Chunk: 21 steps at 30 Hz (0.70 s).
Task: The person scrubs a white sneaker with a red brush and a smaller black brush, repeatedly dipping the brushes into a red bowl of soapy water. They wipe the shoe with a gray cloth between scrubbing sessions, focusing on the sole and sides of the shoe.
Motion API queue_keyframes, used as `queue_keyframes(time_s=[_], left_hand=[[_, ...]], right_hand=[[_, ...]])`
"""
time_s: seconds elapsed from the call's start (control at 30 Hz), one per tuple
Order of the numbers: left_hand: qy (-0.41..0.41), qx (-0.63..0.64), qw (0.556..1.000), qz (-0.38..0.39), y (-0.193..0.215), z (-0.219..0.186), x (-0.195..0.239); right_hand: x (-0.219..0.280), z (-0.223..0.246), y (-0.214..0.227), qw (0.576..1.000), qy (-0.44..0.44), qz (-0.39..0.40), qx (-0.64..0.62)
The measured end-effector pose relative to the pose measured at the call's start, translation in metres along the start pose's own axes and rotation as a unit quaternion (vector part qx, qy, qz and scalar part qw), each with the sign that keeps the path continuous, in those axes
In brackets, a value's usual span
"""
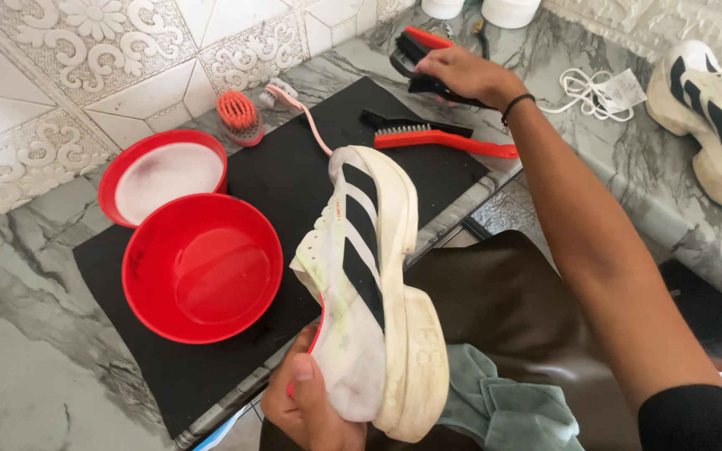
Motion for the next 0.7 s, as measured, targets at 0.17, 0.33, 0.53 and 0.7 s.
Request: queue_keyframes(time_s=[0.17, 0.33, 0.53, 0.7], left_hand=[[0.005, -0.008, 1.0, 0.003, -0.002, -0.005, -0.001], [0.01, -0.003, 1.0, 0.002, -0.011, -0.013, -0.003], [-0.022, 0.003, 0.999, 0.031, 0.002, 0.0, -0.004], [-0.045, -0.029, 0.992, 0.113, 0.002, -0.005, -0.006]], right_hand=[[-0.006, -0.012, 0.006, 0.96, 0.179, -0.167, 0.134], [0.006, -0.006, 0.005, 0.933, 0.176, -0.192, 0.249], [0.01, -0.01, -0.006, 0.901, 0.094, -0.078, 0.415], [-0.001, -0.008, -0.014, 0.883, -0.027, 0.067, 0.463]])
Point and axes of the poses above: each hand's wrist, its own x-axis away from the middle knuckle, its own y-axis out of the back of the hand, z = x × y, the point moved 3 cm from there along -x, towards the middle knuckle, and after that the axes turned 6 degrees about x, right-handed, at the moved point
